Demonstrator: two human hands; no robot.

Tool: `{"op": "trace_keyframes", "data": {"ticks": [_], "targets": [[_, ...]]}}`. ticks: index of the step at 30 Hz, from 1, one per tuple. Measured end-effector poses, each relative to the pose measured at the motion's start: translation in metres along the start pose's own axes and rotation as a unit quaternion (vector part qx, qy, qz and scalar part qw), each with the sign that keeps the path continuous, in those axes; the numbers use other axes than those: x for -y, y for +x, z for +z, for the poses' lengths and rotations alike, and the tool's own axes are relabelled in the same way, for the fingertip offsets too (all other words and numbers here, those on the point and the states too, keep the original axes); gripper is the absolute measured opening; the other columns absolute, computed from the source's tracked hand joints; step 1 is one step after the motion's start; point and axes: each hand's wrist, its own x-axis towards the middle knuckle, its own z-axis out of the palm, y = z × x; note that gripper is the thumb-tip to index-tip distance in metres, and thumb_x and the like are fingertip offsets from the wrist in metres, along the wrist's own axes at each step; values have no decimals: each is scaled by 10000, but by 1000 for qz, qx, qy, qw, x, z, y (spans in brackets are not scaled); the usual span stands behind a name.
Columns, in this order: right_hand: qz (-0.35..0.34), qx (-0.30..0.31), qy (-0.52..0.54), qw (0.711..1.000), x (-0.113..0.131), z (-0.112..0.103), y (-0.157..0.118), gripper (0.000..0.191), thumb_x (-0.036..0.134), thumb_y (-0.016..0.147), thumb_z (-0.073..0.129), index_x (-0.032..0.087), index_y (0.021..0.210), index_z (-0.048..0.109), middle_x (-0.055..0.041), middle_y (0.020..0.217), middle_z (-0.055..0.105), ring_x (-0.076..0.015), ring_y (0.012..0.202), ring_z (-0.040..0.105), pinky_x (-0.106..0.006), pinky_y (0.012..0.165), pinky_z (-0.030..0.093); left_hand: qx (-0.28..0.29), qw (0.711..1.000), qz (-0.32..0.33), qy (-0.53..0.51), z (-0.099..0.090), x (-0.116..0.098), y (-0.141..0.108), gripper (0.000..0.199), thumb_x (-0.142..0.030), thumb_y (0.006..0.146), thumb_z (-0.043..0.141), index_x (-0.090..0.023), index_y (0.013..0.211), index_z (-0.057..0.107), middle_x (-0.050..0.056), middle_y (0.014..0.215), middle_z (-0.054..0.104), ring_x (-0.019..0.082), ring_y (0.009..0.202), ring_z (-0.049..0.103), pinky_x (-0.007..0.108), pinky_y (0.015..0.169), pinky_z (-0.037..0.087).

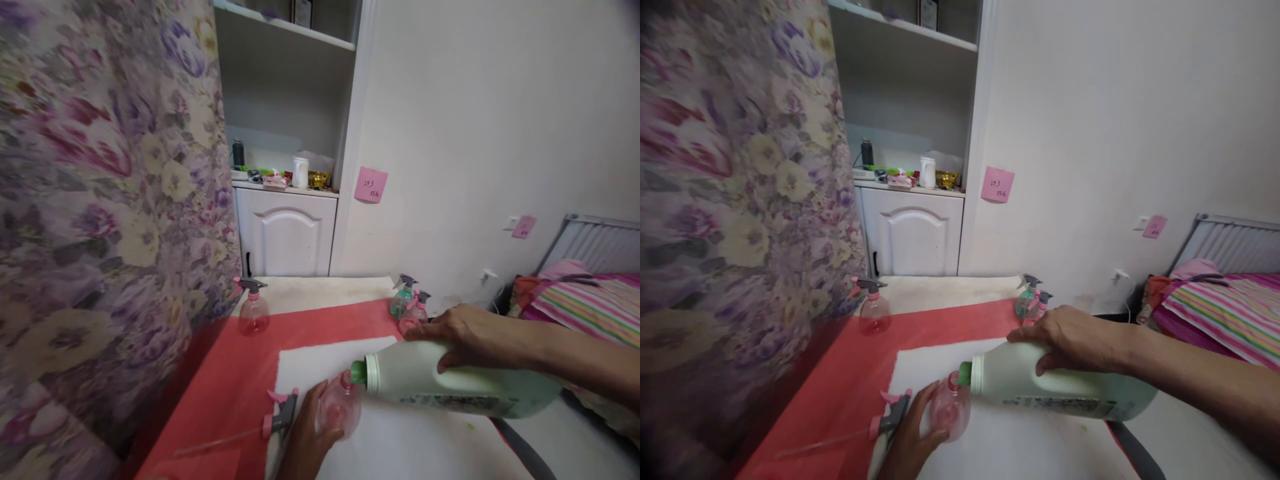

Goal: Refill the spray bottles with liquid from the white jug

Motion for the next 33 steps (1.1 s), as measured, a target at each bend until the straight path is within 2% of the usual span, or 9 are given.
{"op": "trace_keyframes", "data": {"ticks": [12,22,26,33], "targets": [[11,10,-11,1000,2,-4,1,569,353,817,707,294,1353,525,-72,970,765,-260,835,723,-315,681,485,17,1000,21,6,1,8,1,711,-133,589,590,-222,1290,510,87,1355,579,287,1300,477,396,1114,341],[-2,2,-25,1000,5,-6,1,563,328,823,704,278,1354,524,-70,910,757,-243,760,712,-303,629,466,18,999,26,-11,1,12,1,711,-128,588,594,-198,1290,503,99,1364,568,281,1292,487,371,1108,352],[-2,1,-33,999,2,-2,1,582,347,814,715,285,1358,517,-76,929,760,-253,773,717,-305,629,463,19,999,32,-14,1,11,1,682,-169,617,622,-198,1289,505,111,1368,568,295,1296,486,403,1108,356],[-3,0,-35,999,4,-5,0,563,337,821,705,272,1352,527,-68,896,763,-241,746,711,-292,614,447,12,999,31,-18,3,14,3,652,-211,629,640,-173,1270,529,123,1355,581,311,1302,484,389,1098,376]]}}
